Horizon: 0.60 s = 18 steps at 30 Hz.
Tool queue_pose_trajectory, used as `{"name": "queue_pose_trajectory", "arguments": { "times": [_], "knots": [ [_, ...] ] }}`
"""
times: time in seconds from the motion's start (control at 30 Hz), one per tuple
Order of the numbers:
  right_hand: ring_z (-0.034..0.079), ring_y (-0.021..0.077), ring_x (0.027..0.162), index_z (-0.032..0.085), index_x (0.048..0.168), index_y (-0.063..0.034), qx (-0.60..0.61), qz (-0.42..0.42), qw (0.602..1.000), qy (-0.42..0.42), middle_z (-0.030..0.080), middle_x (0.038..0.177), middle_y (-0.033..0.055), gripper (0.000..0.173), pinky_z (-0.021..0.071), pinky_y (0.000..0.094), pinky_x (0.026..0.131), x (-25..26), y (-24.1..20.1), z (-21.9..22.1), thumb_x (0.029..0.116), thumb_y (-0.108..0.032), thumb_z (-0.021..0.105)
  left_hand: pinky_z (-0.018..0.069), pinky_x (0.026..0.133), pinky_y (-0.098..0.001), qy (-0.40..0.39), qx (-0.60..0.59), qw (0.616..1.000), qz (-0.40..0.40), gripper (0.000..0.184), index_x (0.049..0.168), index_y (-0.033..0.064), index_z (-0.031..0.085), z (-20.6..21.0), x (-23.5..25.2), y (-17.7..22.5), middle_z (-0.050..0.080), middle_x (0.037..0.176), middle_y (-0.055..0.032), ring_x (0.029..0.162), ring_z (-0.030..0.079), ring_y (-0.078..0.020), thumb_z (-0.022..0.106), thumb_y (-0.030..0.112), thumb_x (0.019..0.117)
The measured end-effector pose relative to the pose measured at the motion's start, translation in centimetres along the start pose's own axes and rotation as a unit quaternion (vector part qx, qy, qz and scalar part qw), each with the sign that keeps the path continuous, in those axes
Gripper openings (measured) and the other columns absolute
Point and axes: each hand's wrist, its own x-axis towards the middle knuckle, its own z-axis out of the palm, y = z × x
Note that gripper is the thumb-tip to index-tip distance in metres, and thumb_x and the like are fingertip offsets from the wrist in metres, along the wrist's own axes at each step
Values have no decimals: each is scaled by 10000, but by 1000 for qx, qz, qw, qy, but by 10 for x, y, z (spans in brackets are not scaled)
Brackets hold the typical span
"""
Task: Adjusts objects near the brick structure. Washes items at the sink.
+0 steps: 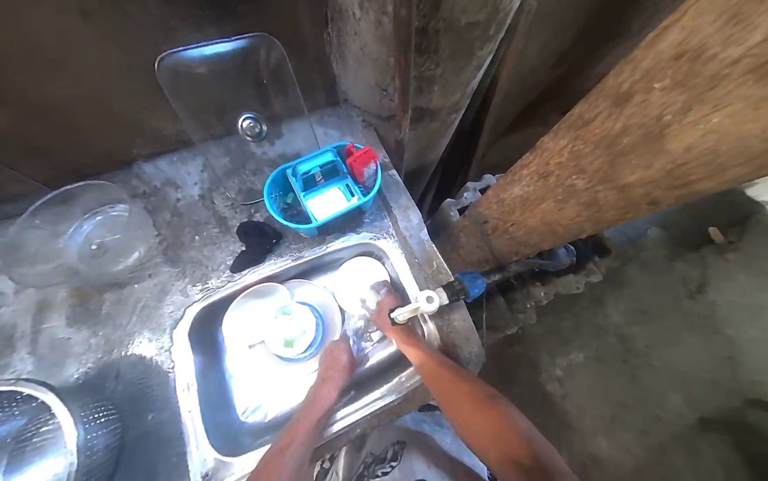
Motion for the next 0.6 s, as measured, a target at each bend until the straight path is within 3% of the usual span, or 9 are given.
{"name": "queue_pose_trajectory", "arguments": {
  "times": [0.1, 0.17, 0.23, 0.33, 0.47, 0.53, 0.6],
  "knots": [
    [655, 273, 1199, 649, 1310, -59, -49, 11, 995, -83, 693, 1258, 161, 463, 497, 464, 1067, -8, -20, -6, 922, -307, 702, 544, 934, -572, -55, 200, 976, -62, 435, 1449, 45, 496, -9, -4, 9, 681, 1247, -215, 1161, 669, -393, 461, 205, 1047],
    [633, 344, 1226, 634, 1328, -70, -119, 32, 968, -217, 677, 1267, 194, 445, 483, 564, 1049, -11, -45, -10, 943, -289, 671, 550, 925, -576, -78, 234, 965, -88, 421, 1467, 58, 474, -5, -10, 8, 674, 1264, -214, 1162, 668, -399, 403, 192, 1074],
    [621, 386, 1229, 644, 1315, -69, -174, 52, 939, -293, 665, 1274, 211, 422, 489, 623, 1002, -13, -64, -11, 948, -280, 652, 551, 932, -565, -88, 241, 962, -98, 424, 1471, 60, 471, 1, -19, -1, 674, 1272, -206, 1163, 669, -393, 398, 185, 1073],
    [635, 398, 1196, 667, 1230, -34, -227, 36, 930, -287, 679, 1227, 222, 361, 496, 626, 962, -14, -72, -13, 934, -239, 645, 556, 921, -544, -82, 255, 959, -93, 429, 1462, 69, 492, 3, -32, -23, 693, 1238, -193, 1140, 682, -382, 442, 189, 1054],
    [609, 390, 1247, 625, 1318, -26, -247, 25, 934, -257, 632, 1332, 212, 423, 491, 604, 993, -15, -80, -13, 920, -167, 650, 544, 948, -538, -71, 237, 964, -102, 390, 1417, 61, 549, -1, -46, -54, 692, 1234, -200, 1160, 672, -377, 456, 184, 1058],
    [584, 382, 1278, 621, 1347, -35, -223, -46, 946, -229, 594, 1401, 177, 464, 507, 584, 991, -16, -81, 1, 891, -100, 673, 541, 956, -533, -88, 233, 962, -114, 378, 1390, 49, 564, -5, -52, -64, 686, 1244, -204, 1177, 665, -374, 455, 188, 1056],
    [476, 383, 1402, 591, 1404, -45, -215, -147, 942, -214, 494, 1540, 156, 502, 470, 578, 1058, -12, -73, 23, 905, -16, 637, 533, 969, -543, -106, 230, 960, -116, 396, 1400, 30, 546, -12, -57, -69, 670, 1263, -220, 1196, 651, -383, 476, 189, 1045]
  ]
}}
